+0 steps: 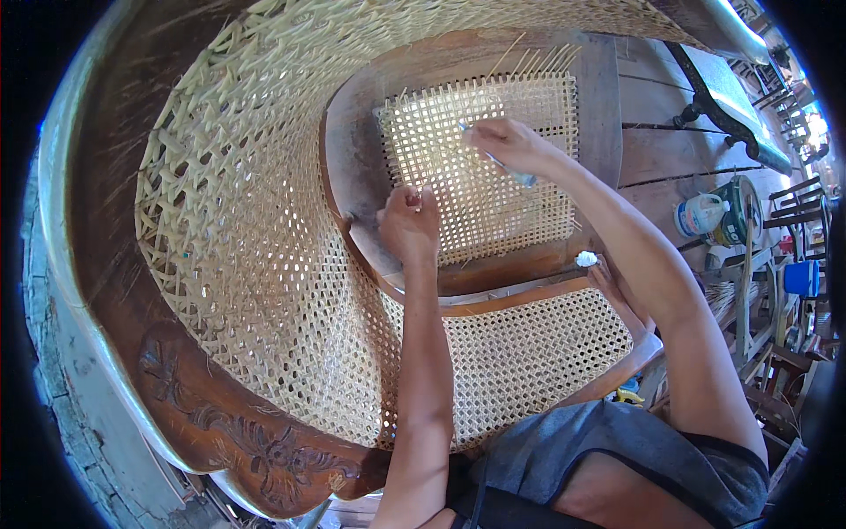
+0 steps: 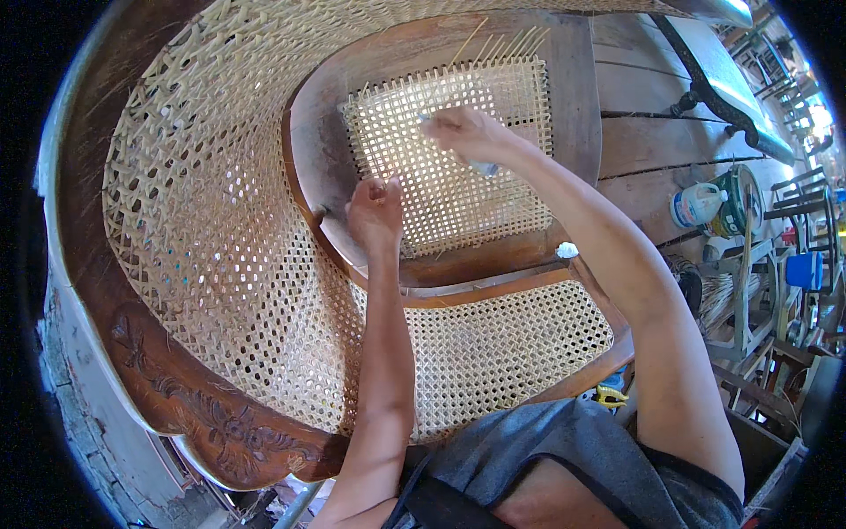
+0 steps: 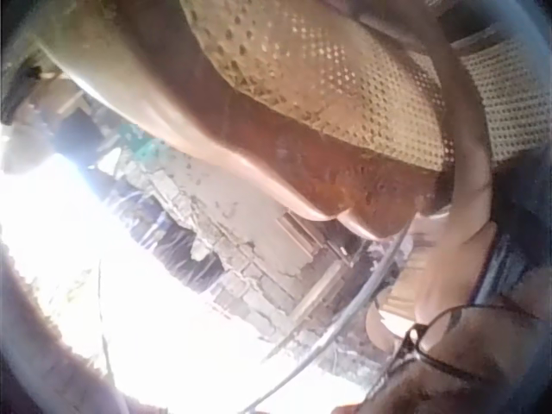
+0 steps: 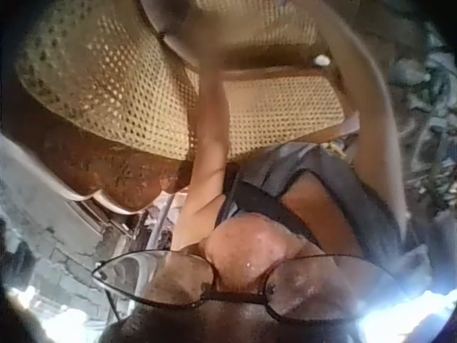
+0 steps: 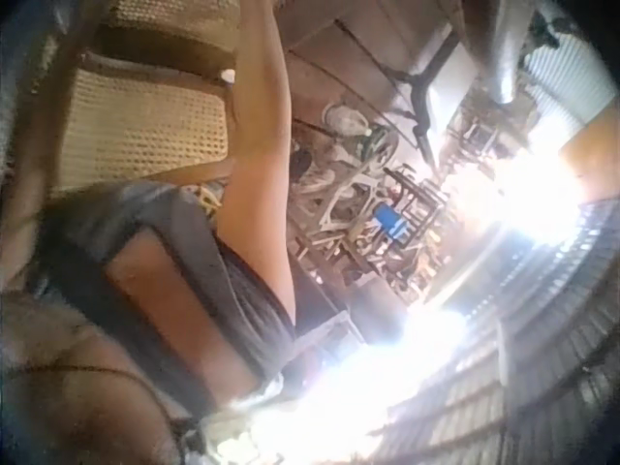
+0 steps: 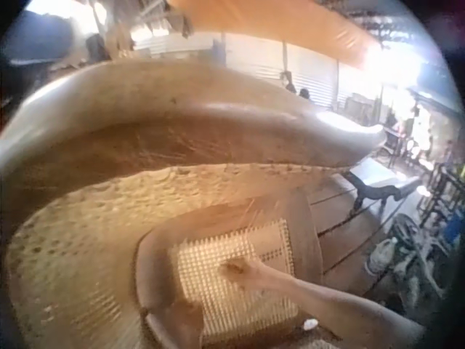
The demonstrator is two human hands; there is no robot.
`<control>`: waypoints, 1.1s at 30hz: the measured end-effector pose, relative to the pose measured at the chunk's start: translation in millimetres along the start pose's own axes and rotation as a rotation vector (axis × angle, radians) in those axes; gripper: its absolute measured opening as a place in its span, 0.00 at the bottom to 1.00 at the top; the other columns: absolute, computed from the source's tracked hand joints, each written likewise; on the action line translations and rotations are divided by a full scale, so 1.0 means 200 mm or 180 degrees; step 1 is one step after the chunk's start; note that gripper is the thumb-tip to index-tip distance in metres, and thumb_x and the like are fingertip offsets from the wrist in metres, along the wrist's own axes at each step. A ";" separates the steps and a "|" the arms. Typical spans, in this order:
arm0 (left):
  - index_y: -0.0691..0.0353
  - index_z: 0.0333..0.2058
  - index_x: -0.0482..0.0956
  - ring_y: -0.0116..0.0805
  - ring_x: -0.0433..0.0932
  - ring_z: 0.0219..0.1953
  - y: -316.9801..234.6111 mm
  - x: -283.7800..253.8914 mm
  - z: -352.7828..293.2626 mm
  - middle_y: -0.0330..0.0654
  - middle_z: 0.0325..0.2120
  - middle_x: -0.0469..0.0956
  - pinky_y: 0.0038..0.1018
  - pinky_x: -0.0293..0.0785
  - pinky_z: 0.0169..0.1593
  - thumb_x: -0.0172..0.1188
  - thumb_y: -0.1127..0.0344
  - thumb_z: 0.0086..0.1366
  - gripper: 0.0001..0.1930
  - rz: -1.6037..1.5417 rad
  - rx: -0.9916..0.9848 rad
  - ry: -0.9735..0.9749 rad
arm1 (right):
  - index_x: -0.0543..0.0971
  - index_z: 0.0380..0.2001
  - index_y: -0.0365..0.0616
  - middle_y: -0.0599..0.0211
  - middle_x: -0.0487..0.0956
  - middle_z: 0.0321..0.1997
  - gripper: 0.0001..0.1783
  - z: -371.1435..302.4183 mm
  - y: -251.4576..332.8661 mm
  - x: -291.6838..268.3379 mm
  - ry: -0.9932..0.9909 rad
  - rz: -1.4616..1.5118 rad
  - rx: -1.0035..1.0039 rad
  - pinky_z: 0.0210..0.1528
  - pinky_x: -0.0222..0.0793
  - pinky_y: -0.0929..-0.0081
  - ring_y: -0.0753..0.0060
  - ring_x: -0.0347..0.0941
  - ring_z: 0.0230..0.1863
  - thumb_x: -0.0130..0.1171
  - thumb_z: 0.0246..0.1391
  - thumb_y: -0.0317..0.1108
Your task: Weaving or repairing the cane/rattan seat of a wooden chair.
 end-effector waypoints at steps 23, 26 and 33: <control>0.60 0.37 0.76 0.45 0.77 0.36 0.07 0.08 -0.05 0.44 0.33 0.78 0.38 0.74 0.39 0.60 0.73 0.59 0.07 -0.0632 0.0927 -0.0459 | 0.70 0.43 0.48 0.54 0.78 0.23 0.11 0.14 0.19 -0.25 0.0100 -0.3605 -0.1691 0.24 0.69 0.56 0.52 0.78 0.24 0.50 0.56 0.27; 0.61 0.39 0.74 0.47 0.76 0.36 0.04 0.14 -0.05 0.46 0.33 0.77 0.40 0.73 0.41 0.60 0.71 0.58 0.10 -0.0840 0.0810 -0.0283 | 0.70 0.45 0.50 0.54 0.79 0.26 0.12 0.12 0.18 -0.28 -0.0295 -0.3705 -0.1234 0.28 0.71 0.56 0.52 0.79 0.28 0.50 0.57 0.29; 0.65 0.43 0.72 0.35 0.72 0.34 -0.04 0.06 -0.02 0.44 0.34 0.71 0.31 0.71 0.40 0.58 0.66 0.63 0.13 -0.1480 0.0341 -0.0352 | 0.69 0.45 0.45 0.51 0.79 0.32 0.17 -0.08 0.31 -0.24 -0.0388 -0.2418 -0.1633 0.42 0.72 0.56 0.54 0.79 0.37 0.40 0.69 0.47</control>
Point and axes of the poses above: each hand's wrist, its own z-axis towards the middle knuckle, its own x-axis out of the palm, y = z × x, the point moved 2 cm from there along z, towards the middle knuckle
